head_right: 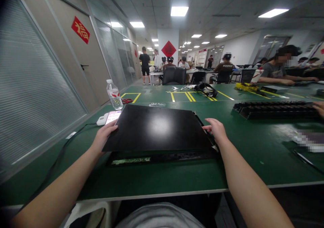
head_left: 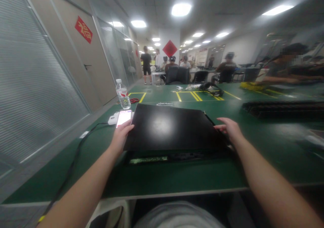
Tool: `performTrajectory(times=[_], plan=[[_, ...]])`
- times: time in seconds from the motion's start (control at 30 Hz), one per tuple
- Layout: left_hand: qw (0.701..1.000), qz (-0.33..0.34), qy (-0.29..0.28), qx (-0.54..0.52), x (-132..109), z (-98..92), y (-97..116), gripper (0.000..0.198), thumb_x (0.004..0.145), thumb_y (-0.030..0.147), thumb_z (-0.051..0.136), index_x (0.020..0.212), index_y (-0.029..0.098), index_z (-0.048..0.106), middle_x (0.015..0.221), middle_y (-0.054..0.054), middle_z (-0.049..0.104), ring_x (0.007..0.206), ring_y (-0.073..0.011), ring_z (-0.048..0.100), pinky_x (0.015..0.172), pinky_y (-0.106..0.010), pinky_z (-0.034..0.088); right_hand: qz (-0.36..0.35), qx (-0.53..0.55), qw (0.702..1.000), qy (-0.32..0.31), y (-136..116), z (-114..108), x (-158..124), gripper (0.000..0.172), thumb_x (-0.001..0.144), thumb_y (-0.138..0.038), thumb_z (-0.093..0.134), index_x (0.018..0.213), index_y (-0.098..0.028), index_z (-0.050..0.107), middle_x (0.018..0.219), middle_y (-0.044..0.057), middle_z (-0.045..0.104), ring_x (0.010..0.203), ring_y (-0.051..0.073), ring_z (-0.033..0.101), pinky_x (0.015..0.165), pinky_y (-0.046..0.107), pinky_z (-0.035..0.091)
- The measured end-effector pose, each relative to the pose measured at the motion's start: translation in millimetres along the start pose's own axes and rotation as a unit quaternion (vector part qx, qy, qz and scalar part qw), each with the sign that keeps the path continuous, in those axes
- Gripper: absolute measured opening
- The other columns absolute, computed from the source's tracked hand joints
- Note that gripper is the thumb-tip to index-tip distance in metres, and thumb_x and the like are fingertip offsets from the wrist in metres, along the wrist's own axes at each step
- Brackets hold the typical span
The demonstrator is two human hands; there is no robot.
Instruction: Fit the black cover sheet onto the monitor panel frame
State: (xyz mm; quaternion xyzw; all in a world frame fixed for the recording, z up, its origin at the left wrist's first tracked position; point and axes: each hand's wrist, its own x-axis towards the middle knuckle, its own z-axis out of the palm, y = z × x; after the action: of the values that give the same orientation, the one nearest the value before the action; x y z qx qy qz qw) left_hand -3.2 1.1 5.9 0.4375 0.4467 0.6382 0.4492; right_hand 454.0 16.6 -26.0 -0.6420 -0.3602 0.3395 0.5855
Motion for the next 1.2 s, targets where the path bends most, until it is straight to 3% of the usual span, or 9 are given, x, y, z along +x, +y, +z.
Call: performTrajectory(times=[0.6, 0.97, 1.2], plan=[[1.000, -0.010, -0.016, 0.013, 1.7, -2.2, -6.2, 0.055, 0.056, 0.036, 0.086, 0.105, 0.013, 0.082, 0.108, -0.011, 0.082, 0.122, -0.0392, 0.067, 0.115, -0.050, 0.042, 0.016, -0.034, 0.999, 0.017, -1.2, -2.1, 1.9, 0.034, 0.076, -0.038, 0.058, 0.102, -0.019, 0.068, 0.064, 0.009, 0.073, 0.052, 0.017, 0.051, 0.047, 0.025, 0.033], [0.998, -0.029, -0.029, 0.039, 4.4, -4.2, -11.4, 0.059, 0.058, 0.034, 0.082, 0.114, 0.015, 0.081, 0.107, -0.010, 0.082, 0.116, -0.0385, 0.070, 0.107, -0.048, 0.051, 0.023, -0.031, 0.999, 0.030, -6.4, -1.2, -2.0, 0.027, 0.078, -0.037, 0.058, 0.097, -0.020, 0.067, 0.062, 0.009, 0.072, 0.051, 0.016, 0.049, 0.046, 0.024, 0.032], [0.997, -0.057, -0.019, 0.056, 0.1, 1.0, -7.7, 0.046, 0.058, 0.034, 0.081, 0.100, 0.017, 0.082, 0.095, -0.009, 0.083, 0.105, -0.0379, 0.074, 0.096, -0.046, 0.057, 0.023, -0.042, 0.998, 0.044, -7.3, -1.9, -1.7, 0.025, 0.079, -0.036, 0.057, 0.094, -0.019, 0.067, 0.060, 0.009, 0.071, 0.050, 0.015, 0.048, 0.046, 0.023, 0.032]])
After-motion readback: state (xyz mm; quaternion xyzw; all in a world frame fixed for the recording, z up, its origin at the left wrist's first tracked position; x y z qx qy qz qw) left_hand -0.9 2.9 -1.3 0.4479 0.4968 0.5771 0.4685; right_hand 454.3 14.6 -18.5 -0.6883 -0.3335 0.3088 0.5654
